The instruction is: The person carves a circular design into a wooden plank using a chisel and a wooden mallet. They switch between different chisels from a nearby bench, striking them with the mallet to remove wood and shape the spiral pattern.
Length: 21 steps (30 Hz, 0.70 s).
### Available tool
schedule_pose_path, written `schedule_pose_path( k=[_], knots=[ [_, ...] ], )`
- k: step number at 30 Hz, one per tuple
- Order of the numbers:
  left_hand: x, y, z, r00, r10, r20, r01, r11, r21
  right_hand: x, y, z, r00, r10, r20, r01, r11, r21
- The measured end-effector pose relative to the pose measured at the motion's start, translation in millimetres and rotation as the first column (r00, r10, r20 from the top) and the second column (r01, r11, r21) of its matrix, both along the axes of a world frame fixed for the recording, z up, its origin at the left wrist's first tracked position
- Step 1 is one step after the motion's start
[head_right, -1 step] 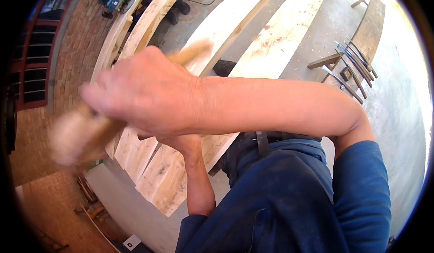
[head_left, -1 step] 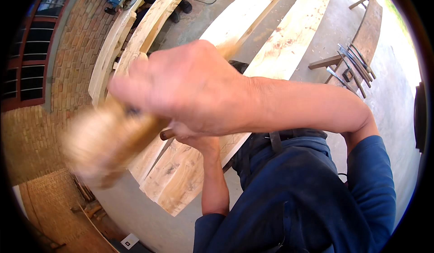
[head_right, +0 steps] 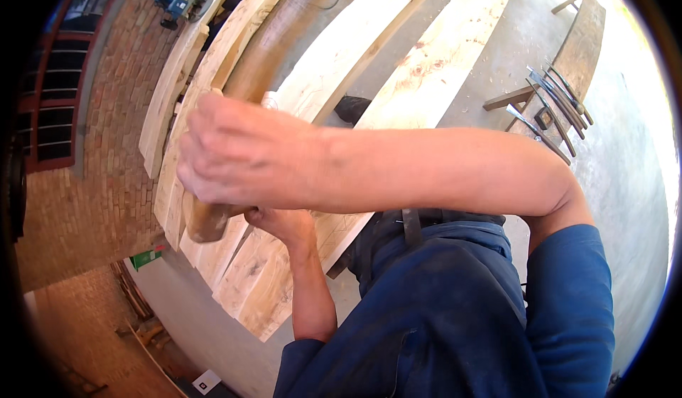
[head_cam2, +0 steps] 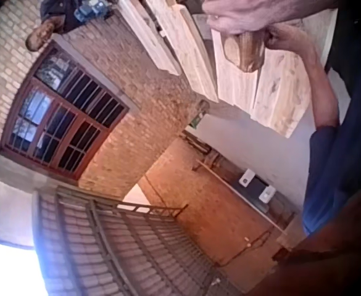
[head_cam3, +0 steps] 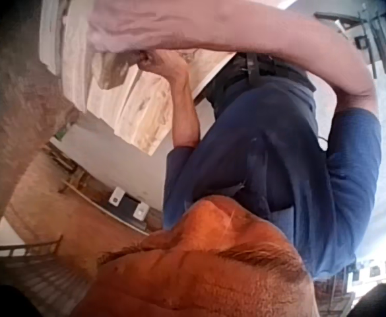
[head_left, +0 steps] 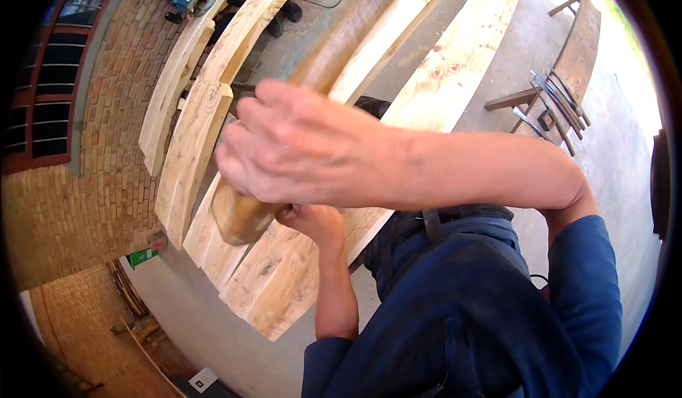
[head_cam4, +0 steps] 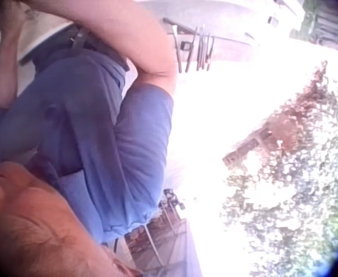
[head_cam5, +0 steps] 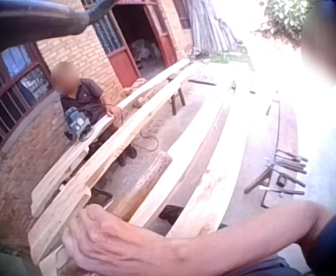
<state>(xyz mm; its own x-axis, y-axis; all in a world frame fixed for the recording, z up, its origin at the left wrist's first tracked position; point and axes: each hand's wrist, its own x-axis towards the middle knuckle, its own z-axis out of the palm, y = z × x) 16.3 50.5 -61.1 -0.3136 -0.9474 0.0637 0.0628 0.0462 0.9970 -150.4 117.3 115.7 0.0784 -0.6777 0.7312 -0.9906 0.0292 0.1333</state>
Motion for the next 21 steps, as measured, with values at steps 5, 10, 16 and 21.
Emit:
schedule_pose_path(
  k=[5, 10, 16, 21],
  knots=[
    [-18, -3, 41, 0.931, -0.288, -0.224, 0.326, 0.932, 0.159, -14, 17, -16, 0.953, 0.028, 0.300, -0.024, 1.000, -0.018],
    [-12, -16, 29, 0.837, -0.425, -0.346, 0.474, 0.878, 0.069, -13, 49, -40, 0.801, -0.020, 0.598, -0.081, 0.987, 0.141],
    [14, -27, 11, 0.791, -0.182, -0.584, 0.334, 0.929, 0.162, -22, 73, -56, 0.784, -0.152, 0.602, -0.006, 0.968, 0.252],
    [-20, -7, 28, 0.856, -0.308, -0.414, 0.358, 0.932, 0.047, -23, 71, -55, 0.764, -0.131, 0.632, -0.011, 0.976, 0.216]
  ],
)
